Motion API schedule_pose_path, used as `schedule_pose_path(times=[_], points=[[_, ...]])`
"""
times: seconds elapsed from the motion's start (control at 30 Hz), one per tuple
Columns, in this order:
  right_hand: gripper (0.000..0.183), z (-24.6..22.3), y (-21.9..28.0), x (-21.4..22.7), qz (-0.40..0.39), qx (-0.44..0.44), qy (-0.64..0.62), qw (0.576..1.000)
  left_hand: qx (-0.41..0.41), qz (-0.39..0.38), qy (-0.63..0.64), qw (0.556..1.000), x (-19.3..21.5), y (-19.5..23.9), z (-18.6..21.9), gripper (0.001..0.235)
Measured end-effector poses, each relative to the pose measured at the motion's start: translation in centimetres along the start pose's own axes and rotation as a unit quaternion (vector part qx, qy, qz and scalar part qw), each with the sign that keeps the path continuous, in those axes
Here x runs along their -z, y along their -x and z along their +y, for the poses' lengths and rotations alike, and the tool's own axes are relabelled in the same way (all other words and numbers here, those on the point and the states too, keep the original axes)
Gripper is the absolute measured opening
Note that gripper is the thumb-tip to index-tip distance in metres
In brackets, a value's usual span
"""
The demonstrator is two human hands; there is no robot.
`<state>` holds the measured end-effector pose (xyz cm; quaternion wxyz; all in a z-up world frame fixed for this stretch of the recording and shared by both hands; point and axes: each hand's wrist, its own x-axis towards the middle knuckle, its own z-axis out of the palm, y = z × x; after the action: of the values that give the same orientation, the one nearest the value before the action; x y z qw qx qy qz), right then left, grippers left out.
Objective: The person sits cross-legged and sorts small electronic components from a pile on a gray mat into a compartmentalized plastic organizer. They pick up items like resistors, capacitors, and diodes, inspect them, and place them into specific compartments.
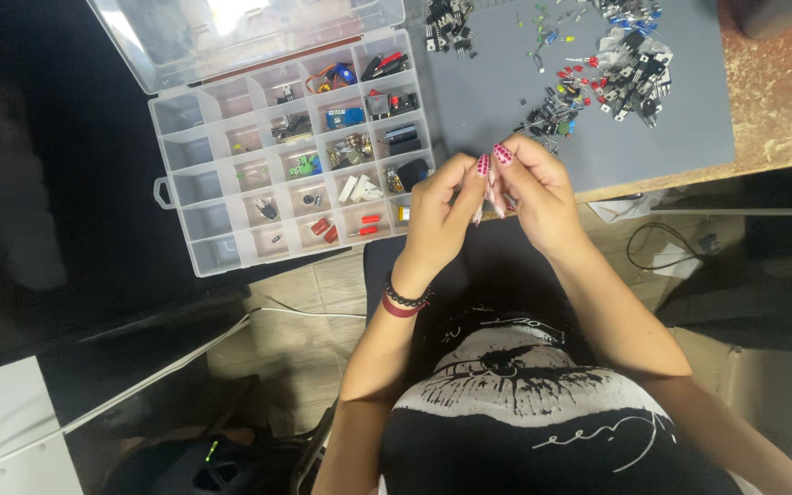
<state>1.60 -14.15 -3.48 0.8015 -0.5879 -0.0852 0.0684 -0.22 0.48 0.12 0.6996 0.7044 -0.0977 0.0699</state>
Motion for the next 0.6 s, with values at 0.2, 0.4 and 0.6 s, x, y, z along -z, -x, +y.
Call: schedule_pose_path(times=[0.2, 0.4, 0.6], points=[[0.027, -0.1, -0.2, -1.2, 0.023, -0.007, -0.059, 0.998, 0.003, -0.010, 0.047, 0.999, 0.1, -0.1, -0.5, 0.025], [0.034, -0.6, -0.1, -1.5, 0.041, -0.007, -0.063, 0.997, 0.010, 0.006, 0.089, 0.996, -0.1, 0.1, -0.6, 0.031], [0.053, 0.3, -0.5, -0.3, 0.024, 0.012, -0.006, 1.000, 0.007, 0.013, 0.079, 0.997, 0.3, 0.3, -0.5, 0.028]])
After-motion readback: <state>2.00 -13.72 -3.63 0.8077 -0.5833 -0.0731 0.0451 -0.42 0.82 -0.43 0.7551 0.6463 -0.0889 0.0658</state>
